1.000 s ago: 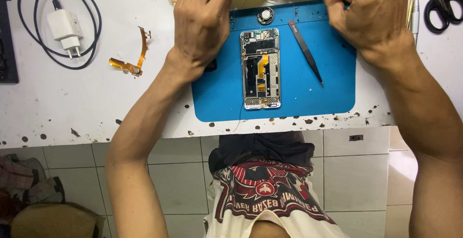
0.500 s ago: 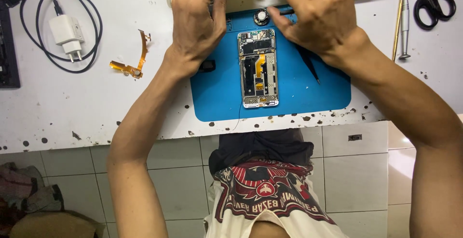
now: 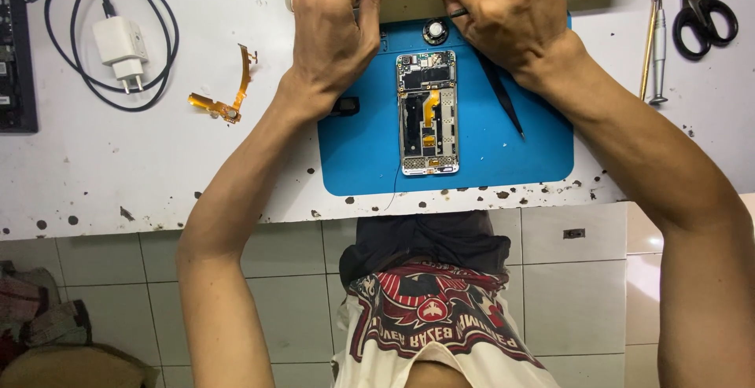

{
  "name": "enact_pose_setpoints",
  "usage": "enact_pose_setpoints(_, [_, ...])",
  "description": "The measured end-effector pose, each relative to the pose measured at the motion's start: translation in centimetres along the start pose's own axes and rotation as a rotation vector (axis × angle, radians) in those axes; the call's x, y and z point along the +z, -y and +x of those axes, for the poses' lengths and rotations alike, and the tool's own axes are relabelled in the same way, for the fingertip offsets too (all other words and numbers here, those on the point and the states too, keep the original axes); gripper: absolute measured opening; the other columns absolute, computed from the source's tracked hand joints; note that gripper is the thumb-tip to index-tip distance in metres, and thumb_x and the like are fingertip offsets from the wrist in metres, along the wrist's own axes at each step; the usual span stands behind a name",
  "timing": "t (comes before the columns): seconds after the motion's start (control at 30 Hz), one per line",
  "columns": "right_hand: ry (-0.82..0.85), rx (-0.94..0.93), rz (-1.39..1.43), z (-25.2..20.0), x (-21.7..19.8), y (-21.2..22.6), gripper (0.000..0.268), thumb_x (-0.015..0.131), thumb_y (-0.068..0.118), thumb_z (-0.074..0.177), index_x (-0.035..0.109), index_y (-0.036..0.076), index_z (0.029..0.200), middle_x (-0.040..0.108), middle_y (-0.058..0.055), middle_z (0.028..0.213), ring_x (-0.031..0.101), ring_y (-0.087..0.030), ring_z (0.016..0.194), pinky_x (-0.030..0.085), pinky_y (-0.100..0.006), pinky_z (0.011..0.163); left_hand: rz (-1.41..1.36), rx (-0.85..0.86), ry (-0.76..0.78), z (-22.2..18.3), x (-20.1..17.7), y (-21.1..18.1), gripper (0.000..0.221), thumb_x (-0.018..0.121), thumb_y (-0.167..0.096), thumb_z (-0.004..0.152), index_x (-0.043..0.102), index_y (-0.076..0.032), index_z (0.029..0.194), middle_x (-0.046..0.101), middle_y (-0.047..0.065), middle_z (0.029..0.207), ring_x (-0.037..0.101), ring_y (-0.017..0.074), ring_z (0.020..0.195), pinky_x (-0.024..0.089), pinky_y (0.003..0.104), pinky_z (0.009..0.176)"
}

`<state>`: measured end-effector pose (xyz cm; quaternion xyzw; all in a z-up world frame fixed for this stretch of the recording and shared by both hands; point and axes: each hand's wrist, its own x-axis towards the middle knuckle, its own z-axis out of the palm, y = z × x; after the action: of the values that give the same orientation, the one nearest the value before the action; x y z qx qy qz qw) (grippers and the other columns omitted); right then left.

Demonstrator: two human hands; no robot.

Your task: Repairing a smartphone by connecting internal ribbon cables and assembling components on a repair bench.

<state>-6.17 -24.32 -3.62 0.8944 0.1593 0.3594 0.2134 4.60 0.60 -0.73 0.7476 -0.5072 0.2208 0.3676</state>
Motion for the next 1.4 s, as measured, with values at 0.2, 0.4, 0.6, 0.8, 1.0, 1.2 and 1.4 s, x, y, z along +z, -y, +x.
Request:
enact_pose_setpoints(0.2, [0.046,0.005,0.264,-1.0,0.1,-0.5,0.034,0.070,0.019,0.122,0.065,0.025,0.088,0.049,0.013,0.061,0.047,-0.004,0.050,0.036,-0.023,0.044,-0.011,-0.011,-0.013,0.2,-0.1,-0.2,0.015,0.067,0.001,0.098,0.063,-0.007,0.110,0.069,0.013,0.103,0.063,0.0306,0.097,0.047,0.042,0.085])
enact_pose_setpoints(0.4, [0.083,-0.036,0.300,-1.3,-3.4,-2.3,0.012,0.078,0.034,0.124,0.082,0.027,0.116,0.076,0.011,0.082,0.072,-0.004,0.067,0.054,-0.018,0.059,-0.010,-0.014,-0.027,-0.1,0.0,-0.1,0.012,0.066,-0.002,0.101,0.063,-0.008,0.112,0.069,0.013,0.104,0.063,0.0312,0.096,0.049,0.042,0.082])
enact_pose_setpoints(0.6, [0.077,-0.028,0.469,-2.7,-5.9,-4.8,0.013,0.088,0.026,0.120,0.088,0.013,0.122,0.087,-0.003,0.107,0.083,-0.015,0.091,0.059,-0.024,0.069,-0.009,0.020,-0.019,-0.1,0.3,0.1,0.011,0.065,-0.001,0.101,0.064,-0.007,0.111,0.069,0.013,0.103,0.066,0.0311,0.095,0.047,0.042,0.084])
enact_pose_setpoints(0.8, [0.084,-0.005,0.587,-3.8,-7.0,-7.0,0.012,0.091,0.007,0.125,0.089,-0.004,0.123,0.089,-0.017,0.123,0.086,-0.028,0.110,0.061,-0.031,0.082,0.072,0.060,0.025,-0.6,0.6,0.4,0.010,0.071,-0.004,0.101,0.067,-0.008,0.110,0.072,0.013,0.104,0.068,0.0307,0.100,0.046,0.044,0.089])
enact_pose_setpoints(1.0, [0.120,-0.010,0.673,-5.3,-7.6,-8.1,0.013,0.095,0.002,0.127,0.091,-0.009,0.122,0.088,-0.020,0.119,0.083,-0.029,0.105,0.059,-0.035,0.086,0.138,0.127,0.029,-0.7,0.5,0.2,0.013,0.079,-0.007,0.100,0.069,-0.008,0.108,0.072,0.012,0.101,0.067,0.0287,0.096,0.045,0.043,0.082])
enact_pose_setpoints(1.2, [0.215,-0.099,0.219,-7.7,-7.7,-7.6,0.020,0.090,0.043,0.131,0.091,0.023,0.132,0.074,0.008,0.084,0.069,-0.007,0.073,0.043,-0.022,0.067,0.219,0.155,0.068,-1.1,1.0,0.1,0.017,0.082,-0.011,0.101,0.067,-0.010,0.109,0.072,0.009,0.101,0.065,0.0278,0.097,0.046,0.043,0.085])
enact_pose_setpoints(1.4, [0.242,-0.135,0.297,-7.8,-8.4,-7.4,0.019,0.083,0.036,0.128,0.086,0.018,0.125,0.067,0.007,0.074,0.060,-0.009,0.060,0.042,-0.025,0.058,0.267,0.149,0.088,-0.6,0.0,-0.7,0.013,0.076,-0.010,0.103,0.063,-0.011,0.104,0.068,0.007,0.099,0.057,0.0279,0.091,0.042,0.045,0.084])
